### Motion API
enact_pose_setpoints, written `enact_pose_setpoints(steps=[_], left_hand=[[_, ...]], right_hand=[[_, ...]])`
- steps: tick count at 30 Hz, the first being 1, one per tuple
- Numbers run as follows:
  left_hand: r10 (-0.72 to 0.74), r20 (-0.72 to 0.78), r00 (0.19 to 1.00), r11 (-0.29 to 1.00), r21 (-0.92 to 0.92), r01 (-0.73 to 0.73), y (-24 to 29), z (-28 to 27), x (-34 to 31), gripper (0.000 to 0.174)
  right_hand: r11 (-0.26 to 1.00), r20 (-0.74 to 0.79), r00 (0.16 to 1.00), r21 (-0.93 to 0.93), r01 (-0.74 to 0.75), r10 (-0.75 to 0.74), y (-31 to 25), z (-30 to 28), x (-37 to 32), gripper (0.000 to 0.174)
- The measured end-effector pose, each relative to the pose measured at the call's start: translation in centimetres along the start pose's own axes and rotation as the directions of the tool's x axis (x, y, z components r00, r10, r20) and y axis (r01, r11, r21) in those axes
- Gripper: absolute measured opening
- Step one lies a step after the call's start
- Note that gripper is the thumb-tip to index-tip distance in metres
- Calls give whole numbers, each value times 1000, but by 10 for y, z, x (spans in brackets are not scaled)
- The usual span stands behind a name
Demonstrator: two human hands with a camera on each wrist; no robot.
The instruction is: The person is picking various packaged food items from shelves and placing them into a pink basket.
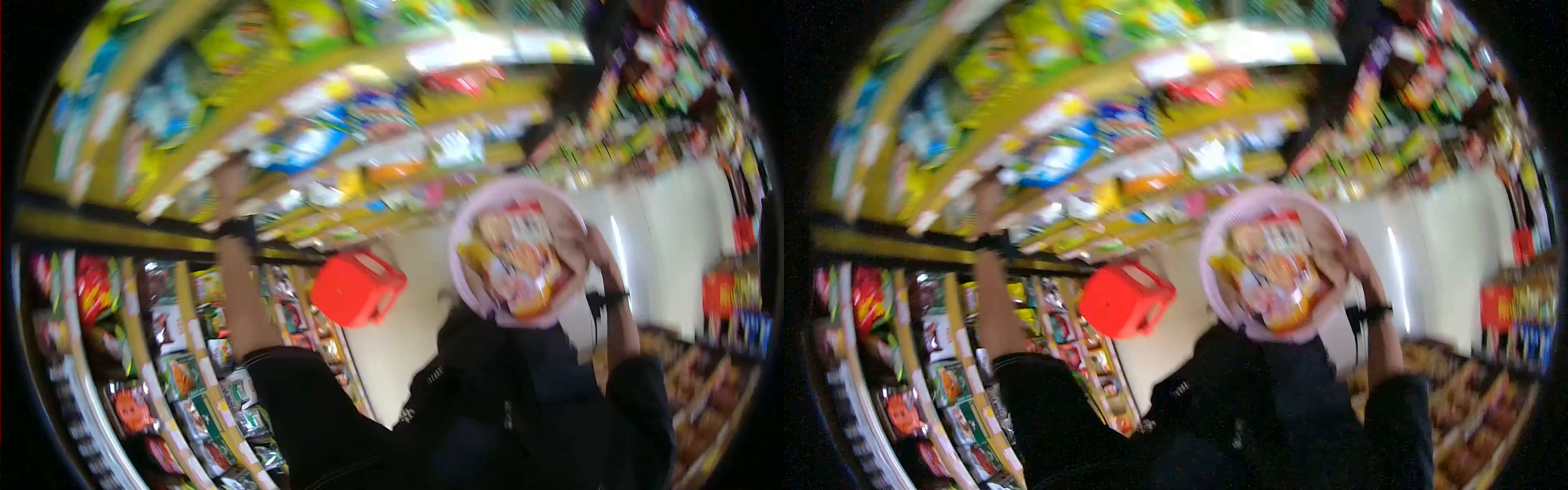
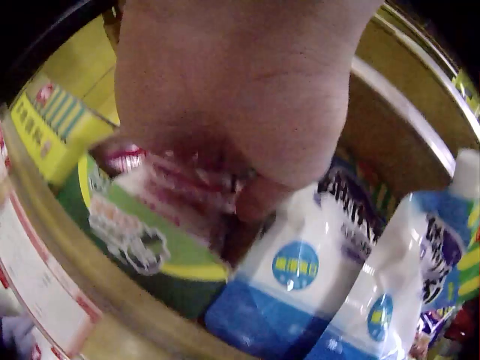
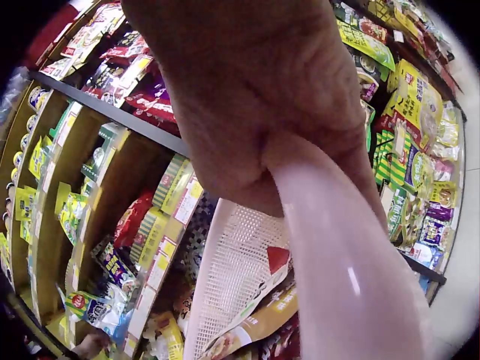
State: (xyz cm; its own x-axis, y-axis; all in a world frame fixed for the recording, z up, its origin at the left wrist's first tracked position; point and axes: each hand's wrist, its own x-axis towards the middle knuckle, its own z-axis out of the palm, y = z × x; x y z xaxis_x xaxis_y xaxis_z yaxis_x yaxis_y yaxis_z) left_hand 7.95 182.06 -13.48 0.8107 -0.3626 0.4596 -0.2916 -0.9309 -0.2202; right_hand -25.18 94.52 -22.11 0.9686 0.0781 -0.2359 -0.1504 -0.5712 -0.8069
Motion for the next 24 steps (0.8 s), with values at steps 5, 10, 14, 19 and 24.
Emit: enact_pose_setpoints(steps=[5, 10, 14, 19, 24], left_hand=[[-156, -209, 965, 966, -235, 105, 179, -177, -45, 34], [-308, 67, 949, 678, -684, 268, 349, -164, -112, 18], [55, 425, 904, 619, -725, 304, 495, -165, -75, 14], [77, 656, 751, 782, -507, 363, 555, -131, -60, 61], [158, 546, 823, 686, -660, 306, 583, -112, -57, 64]], right_hand=[[937, 110, 991, 333, -107, 75, -23, 8, 2, 57], [953, 110, 981, 242, -181, 159, -41, 24, 5, 52], [967, 118, 984, 203, -154, 132, -50, 34, 13, 44], [999, 39, 998, -10, -49, 49, -67, 29, 11, 45], [995, -45, 995, 58, -86, 88, -34, 19, -17, 46]])
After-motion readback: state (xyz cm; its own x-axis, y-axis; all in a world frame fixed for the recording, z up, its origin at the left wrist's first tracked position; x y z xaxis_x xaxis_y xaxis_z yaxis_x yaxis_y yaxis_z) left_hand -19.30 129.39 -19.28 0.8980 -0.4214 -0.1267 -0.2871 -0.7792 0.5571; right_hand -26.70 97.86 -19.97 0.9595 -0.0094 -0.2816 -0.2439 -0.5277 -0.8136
